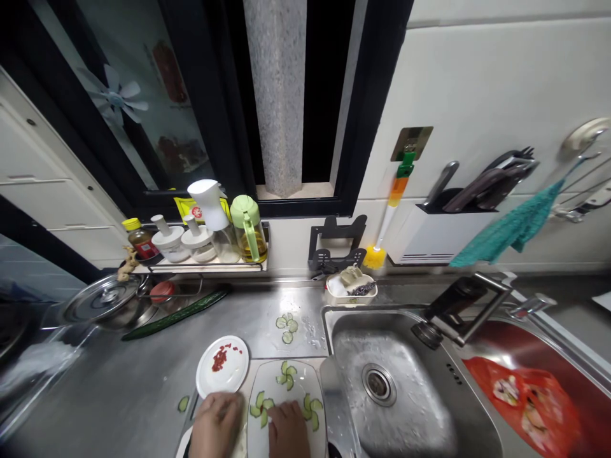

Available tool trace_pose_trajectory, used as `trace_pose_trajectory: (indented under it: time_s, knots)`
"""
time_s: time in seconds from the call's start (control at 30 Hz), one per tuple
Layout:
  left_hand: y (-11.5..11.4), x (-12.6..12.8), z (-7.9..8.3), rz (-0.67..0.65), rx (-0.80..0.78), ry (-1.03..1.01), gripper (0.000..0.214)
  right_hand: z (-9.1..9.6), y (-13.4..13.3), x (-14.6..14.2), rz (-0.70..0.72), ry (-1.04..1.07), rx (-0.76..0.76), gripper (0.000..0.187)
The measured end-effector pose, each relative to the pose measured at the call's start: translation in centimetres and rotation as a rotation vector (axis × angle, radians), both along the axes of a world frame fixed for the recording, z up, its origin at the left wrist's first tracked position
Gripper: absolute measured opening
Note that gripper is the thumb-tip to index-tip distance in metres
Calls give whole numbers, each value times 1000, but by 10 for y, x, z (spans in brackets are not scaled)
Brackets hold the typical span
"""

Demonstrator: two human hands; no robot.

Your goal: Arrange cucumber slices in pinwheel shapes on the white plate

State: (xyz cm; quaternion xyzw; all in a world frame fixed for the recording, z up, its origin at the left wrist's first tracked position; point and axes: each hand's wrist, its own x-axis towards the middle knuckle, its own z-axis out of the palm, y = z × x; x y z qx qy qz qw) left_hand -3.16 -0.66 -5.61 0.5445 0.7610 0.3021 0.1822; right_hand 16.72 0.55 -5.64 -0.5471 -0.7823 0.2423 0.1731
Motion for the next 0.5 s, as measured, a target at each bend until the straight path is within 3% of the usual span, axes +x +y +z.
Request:
trace_pose_trajectory:
  time_s: [0.1,0.23,0.5]
  knots:
    - [11,-32,9,97,-47,76,32,0,0,1,1,-16,-7,28]
    - [27,-63,16,131,-156,158,37,-2,-1,1,-5,-38,6,28]
    - [44,-72,13,52,-201,283,36,-8,-3,2,10,-40,21,27]
